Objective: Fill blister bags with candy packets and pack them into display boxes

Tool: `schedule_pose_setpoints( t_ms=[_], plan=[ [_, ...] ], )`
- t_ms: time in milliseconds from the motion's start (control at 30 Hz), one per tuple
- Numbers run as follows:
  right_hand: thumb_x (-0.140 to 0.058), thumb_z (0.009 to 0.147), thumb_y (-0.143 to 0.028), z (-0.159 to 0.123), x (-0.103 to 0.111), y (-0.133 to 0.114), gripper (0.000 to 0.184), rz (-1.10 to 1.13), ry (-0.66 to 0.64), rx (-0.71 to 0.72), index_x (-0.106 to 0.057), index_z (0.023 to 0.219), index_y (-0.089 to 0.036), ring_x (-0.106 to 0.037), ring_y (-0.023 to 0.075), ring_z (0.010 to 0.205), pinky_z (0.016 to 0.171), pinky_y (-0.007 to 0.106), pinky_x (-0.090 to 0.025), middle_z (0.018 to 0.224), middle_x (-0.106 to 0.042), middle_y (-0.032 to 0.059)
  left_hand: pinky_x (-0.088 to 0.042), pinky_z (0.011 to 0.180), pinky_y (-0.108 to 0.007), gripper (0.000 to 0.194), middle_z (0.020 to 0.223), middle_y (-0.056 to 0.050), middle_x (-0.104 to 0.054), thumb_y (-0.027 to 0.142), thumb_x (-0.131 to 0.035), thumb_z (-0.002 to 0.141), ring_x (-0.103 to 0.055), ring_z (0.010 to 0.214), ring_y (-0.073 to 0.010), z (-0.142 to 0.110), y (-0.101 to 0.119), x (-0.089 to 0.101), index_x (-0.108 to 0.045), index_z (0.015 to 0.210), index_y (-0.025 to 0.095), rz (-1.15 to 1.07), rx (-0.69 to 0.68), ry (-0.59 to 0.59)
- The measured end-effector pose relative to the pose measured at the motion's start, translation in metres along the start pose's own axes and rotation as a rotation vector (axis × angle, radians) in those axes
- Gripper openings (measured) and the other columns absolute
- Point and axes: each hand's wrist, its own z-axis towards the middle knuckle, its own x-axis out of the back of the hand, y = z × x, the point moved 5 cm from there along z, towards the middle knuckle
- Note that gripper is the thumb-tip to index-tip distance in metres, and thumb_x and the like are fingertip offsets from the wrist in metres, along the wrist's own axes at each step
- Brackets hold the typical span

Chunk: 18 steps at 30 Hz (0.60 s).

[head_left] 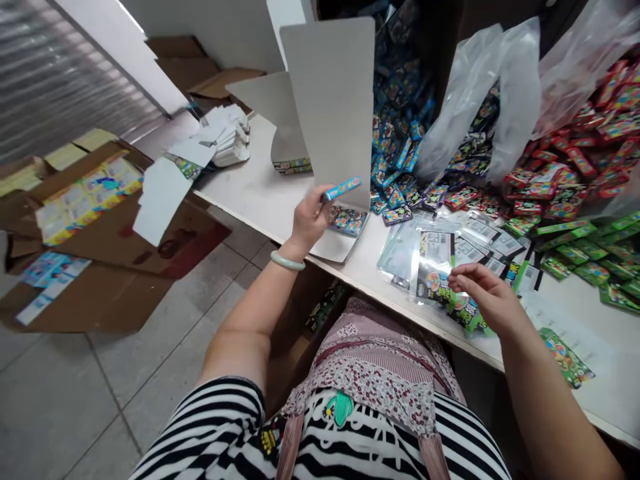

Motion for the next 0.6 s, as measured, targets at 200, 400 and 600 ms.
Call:
schedule_pose_setpoints(
  t_ms=[200, 400, 600],
  plan=[
    [-0.078, 0.072, -0.065, -0.025, 0.005, 0.018, 0.045, -0.002, -0.065, -0.035, -0.069, 0.088, -0.025, -0.069, 0.0232, 0.085, 0.081, 0.037, -0.058, 0.087, -0.073, 0.0065, -0.034, 0.119, -0.048, 0.034, 0.138, -0.013, -0.059, 0.014, -0.050, 0.088, -0.049, 0.133, -0.0230, -0.027, -0.050, -0.062, -0.058, 0.121, 0.014, 0.233, 0.058, -0.490],
    [-0.076, 0.072, -0.067, -0.031, 0.015, 0.038, 0.046, -0.013, -0.014, -0.072, -0.068, 0.088, -0.025, -0.069, 0.0245, 0.086, 0.081, 0.038, -0.059, 0.088, -0.072, 0.0070, -0.035, 0.114, -0.046, 0.034, 0.139, -0.017, -0.055, 0.017, -0.056, 0.088, -0.045, 0.135, -0.0285, -0.034, -0.059, -0.058, -0.058, 0.122, 0.015, 0.479, 0.083, -0.632],
    [-0.068, 0.081, -0.066, -0.025, -0.020, 0.041, 0.042, -0.127, -0.175, -0.019, -0.068, 0.093, -0.025, -0.067, 0.0247, 0.091, 0.086, 0.040, -0.055, 0.094, -0.071, 0.0066, -0.047, 0.087, -0.034, 0.014, 0.097, -0.010, -0.067, 0.032, -0.064, 0.088, -0.061, 0.098, -0.0254, -0.039, -0.081, -0.038, -0.063, 0.089, 0.018, 0.595, 0.280, -0.648]
  ],
)
